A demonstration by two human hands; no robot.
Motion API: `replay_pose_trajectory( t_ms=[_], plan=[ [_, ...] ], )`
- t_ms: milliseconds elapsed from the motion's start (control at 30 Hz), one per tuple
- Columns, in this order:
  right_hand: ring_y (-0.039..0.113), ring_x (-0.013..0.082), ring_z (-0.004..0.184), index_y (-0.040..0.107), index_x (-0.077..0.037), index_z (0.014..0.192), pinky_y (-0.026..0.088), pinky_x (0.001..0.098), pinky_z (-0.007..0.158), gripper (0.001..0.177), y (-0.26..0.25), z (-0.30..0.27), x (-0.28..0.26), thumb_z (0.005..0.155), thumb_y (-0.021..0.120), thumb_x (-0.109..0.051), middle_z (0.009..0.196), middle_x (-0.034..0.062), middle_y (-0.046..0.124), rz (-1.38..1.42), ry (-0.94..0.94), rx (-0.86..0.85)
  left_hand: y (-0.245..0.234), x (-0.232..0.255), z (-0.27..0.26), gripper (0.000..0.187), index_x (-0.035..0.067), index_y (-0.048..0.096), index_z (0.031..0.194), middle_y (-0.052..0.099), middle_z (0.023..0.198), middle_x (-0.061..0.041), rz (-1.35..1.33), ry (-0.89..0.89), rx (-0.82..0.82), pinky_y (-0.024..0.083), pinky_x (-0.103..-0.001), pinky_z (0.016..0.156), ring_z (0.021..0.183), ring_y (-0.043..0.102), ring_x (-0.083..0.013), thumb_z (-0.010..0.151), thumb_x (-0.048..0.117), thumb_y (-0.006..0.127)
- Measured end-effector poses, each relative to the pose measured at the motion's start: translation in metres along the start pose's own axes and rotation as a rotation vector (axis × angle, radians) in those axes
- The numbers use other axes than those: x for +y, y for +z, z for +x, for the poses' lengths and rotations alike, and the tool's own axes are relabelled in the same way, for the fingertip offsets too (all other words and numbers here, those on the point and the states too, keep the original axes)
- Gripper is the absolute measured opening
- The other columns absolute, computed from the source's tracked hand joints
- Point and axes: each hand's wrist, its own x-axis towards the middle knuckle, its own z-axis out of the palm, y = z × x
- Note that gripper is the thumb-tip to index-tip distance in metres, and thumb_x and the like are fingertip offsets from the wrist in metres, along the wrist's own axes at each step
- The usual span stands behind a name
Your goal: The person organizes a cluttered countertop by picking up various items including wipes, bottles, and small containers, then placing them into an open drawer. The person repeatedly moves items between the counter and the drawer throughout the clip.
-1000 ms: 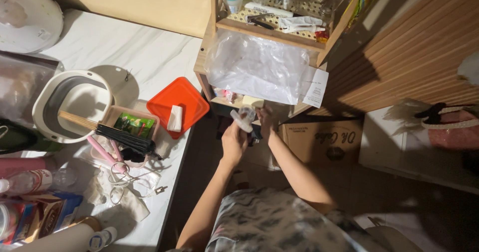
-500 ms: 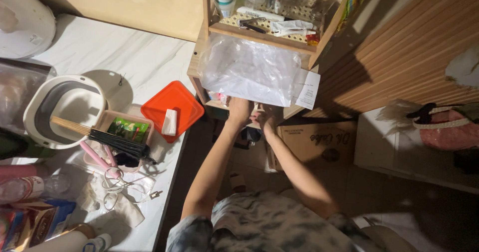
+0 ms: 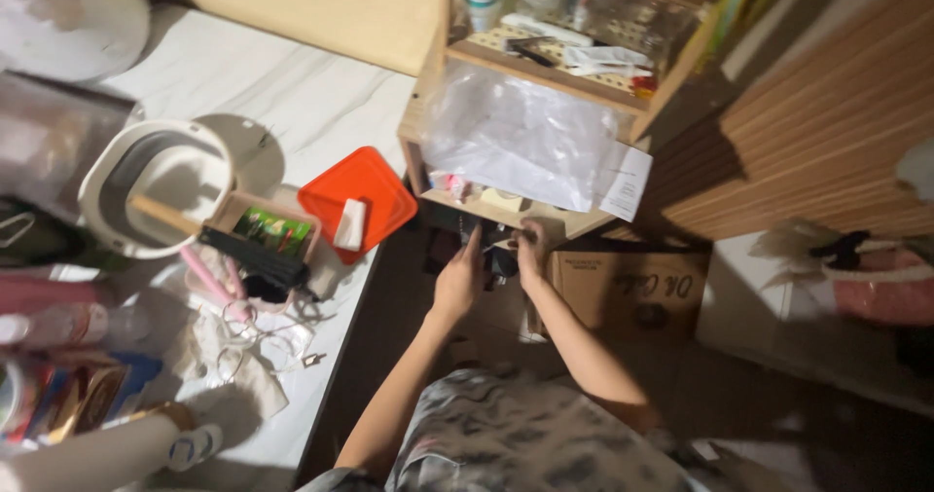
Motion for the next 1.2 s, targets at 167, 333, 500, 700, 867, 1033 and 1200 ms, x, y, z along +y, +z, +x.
replay_pose_trajectory(
  t_ms=[167,333,500,700,867,1033,1200],
  plan=[
    [0.057,0.01,0.056,0.069,-0.006,0.101,0.043,0.0233,0.048,0.01,0.035,-0.047,0.007,0.093,0.067,-0.011,0.073,0.0035,0.065,-0.054,0.235,-0.173,-0.041,-0.047,-0.074,0.034,0.01,0.065,0.129,0.072,0.111,-0.02,0.089,-0.22,0.02,0.056,-0.049,0.08,0.097,0.07,-0.0399,0.096,0.017,0.058],
    [0.057,0.0086,0.055,0.066,-0.003,0.072,0.043,0.0251,0.05,0.036,0.121,-0.117,-0.01,0.099,0.07,-0.027,0.065,0.0028,0.065,-0.447,0.139,-0.542,-0.083,-0.089,-0.137,0.021,0.009,0.072,0.109,0.075,0.097,-0.018,0.097,-0.499,0.132,0.056,-0.047,0.079,0.091,0.072,-0.0382,0.095,0.023,0.064],
    [0.06,0.0206,0.062,0.06,0.0,0.074,0.049,0.0328,0.06,0.031,0.213,-0.193,-0.028,0.091,0.076,-0.019,0.07,0.0084,0.06,-0.483,-0.52,-0.908,-0.131,-0.114,-0.193,0.021,0.007,0.071,0.094,0.075,0.085,-0.016,0.085,-0.691,0.333,0.055,-0.045,0.074,0.082,0.072,-0.0359,0.094,0.027,0.07],
    [0.058,0.0314,0.105,0.062,-0.008,0.112,0.05,0.0402,0.088,0.028,0.273,-0.267,-0.047,0.086,0.071,-0.01,0.115,0.0151,0.056,-0.505,-0.713,-1.005,-0.178,-0.138,-0.249,0.016,0.009,0.071,0.102,0.074,0.085,-0.015,-0.016,-0.762,0.611,0.055,-0.045,0.072,0.081,0.072,-0.0351,0.089,0.017,0.067],
    [0.047,0.0384,0.114,0.066,-0.031,0.134,0.046,0.0487,0.099,0.072,0.319,-0.279,-0.067,0.068,0.069,-0.002,0.139,0.0191,0.045,-0.814,-1.106,-1.133,-0.192,-0.158,-0.278,0.017,0.01,0.073,0.104,0.074,0.088,-0.017,-0.051,-0.836,0.632,0.055,-0.046,0.076,0.086,0.072,-0.0367,0.091,0.019,0.066],
    [0.047,0.0446,0.106,0.065,-0.028,0.131,0.045,0.0524,0.091,0.063,0.344,-0.27,-0.055,0.073,0.077,-0.008,0.136,0.024,0.042,-0.921,-0.965,-1.225,-0.198,-0.169,-0.285,0.018,0.009,0.073,0.104,0.075,0.089,-0.017,-0.082,-0.822,0.64,0.055,-0.045,0.077,0.087,0.072,-0.0365,0.092,0.02,0.066],
    [0.059,0.0399,0.107,0.07,-0.018,0.129,0.05,0.0484,0.096,0.048,0.341,-0.254,-0.024,0.086,0.068,0.004,0.115,0.0172,0.058,-0.833,-0.867,-1.179,-0.208,-0.173,-0.288,0.018,0.009,0.074,0.103,0.075,0.088,-0.017,-0.102,-0.82,0.659,0.055,-0.045,0.076,0.086,0.072,-0.0363,0.092,0.021,0.066]
  ],
)
